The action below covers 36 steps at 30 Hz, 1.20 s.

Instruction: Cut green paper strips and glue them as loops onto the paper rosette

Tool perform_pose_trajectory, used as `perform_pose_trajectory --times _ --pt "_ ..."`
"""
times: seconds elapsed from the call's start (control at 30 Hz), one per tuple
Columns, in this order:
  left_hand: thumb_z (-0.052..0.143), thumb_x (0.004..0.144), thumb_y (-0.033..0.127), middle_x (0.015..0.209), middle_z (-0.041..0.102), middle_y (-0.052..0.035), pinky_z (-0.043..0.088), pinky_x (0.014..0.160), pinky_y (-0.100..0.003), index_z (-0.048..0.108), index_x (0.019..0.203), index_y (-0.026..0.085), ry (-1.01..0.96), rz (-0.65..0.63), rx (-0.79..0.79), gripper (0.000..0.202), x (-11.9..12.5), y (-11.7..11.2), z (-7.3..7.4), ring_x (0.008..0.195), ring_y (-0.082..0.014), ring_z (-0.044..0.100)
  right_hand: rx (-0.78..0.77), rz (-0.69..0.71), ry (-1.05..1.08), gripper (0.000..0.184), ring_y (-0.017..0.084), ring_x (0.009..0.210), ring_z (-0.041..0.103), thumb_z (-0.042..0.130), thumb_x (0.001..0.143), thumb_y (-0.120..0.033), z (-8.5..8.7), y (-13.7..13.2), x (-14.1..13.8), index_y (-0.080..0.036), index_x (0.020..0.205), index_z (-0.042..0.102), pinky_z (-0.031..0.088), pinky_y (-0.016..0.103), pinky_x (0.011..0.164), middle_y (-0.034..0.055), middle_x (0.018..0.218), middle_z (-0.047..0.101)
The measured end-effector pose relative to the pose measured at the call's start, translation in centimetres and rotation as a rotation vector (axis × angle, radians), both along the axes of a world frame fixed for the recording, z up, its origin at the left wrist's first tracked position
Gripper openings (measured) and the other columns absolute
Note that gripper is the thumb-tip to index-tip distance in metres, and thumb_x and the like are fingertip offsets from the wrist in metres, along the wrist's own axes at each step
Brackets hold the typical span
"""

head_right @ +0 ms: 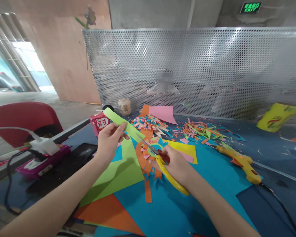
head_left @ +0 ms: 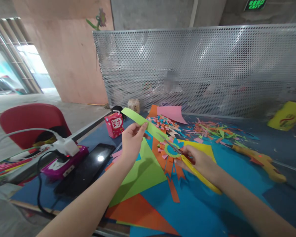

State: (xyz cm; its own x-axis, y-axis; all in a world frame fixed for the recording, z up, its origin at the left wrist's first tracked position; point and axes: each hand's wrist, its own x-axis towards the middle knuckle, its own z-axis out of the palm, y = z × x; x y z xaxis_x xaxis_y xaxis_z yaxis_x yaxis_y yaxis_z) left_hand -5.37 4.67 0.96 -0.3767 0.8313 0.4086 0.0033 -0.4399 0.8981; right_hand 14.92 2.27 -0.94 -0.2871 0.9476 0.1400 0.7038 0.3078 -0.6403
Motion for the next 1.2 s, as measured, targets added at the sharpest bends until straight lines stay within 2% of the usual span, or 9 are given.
perform_pose_trajectory --times 0.3,0.57,0.83,1.0,1.2 --pt "0.064 0.067 0.033 0.042 0.046 0.0063 0.025 0.036 -0.017 0.051 0.057 0.015 0.031 0.022 -0.017 0.025 -0.24 0.26 -0.24 0.038 -0.0071 0.051 0.017 0.023 -0.019 0.031 0.011 0.056 0.043 0.055 0.066 -0.047 -0.60 0.32 0.24 -0.020 0.064 0.039 0.036 0.022 0.049 -0.0032 0.061 0.047" --pt "0.063 0.067 0.035 0.040 0.047 0.0056 0.024 0.035 -0.017 0.049 0.055 0.016 0.061 0.037 -0.032 0.027 -0.37 0.22 -0.20 0.038 -0.0072 0.049 -0.044 0.012 0.010 0.037 0.007 0.039 0.035 0.057 0.065 -0.047 -0.12 0.12 -0.01 -0.022 0.058 0.030 0.026 0.020 0.038 -0.0072 0.048 0.036" --pt "0.063 0.067 0.035 0.040 0.043 0.0075 0.025 0.036 -0.017 0.046 0.053 0.016 0.034 0.016 -0.027 0.029 -0.02 0.14 -0.28 0.038 -0.0067 0.050 0.079 -0.015 -0.039 0.036 0.008 0.048 0.032 0.058 0.064 -0.045 -0.46 0.44 -0.08 -0.021 0.056 0.032 0.028 0.020 0.042 -0.0061 0.052 0.034" --pt "0.063 0.068 0.033 0.040 0.041 0.0078 0.026 0.037 -0.018 0.047 0.053 0.016 0.053 0.000 -0.012 0.027 0.28 -0.03 -0.27 0.037 -0.0065 0.050 0.008 0.006 0.009 0.033 0.009 0.050 0.037 0.056 0.066 -0.046 -0.32 0.26 -0.04 -0.021 0.061 0.036 0.031 0.020 0.044 -0.0059 0.055 0.040" --pt "0.063 0.067 0.033 0.043 0.046 0.0063 0.025 0.037 -0.019 0.049 0.054 0.015 0.048 -0.005 -0.028 0.026 0.32 -0.17 -0.28 0.037 -0.0059 0.047 -0.057 0.018 0.039 0.033 0.006 0.043 0.034 0.057 0.066 -0.043 0.09 0.01 -0.09 -0.021 0.060 0.033 0.028 0.019 0.039 -0.0075 0.054 0.034"
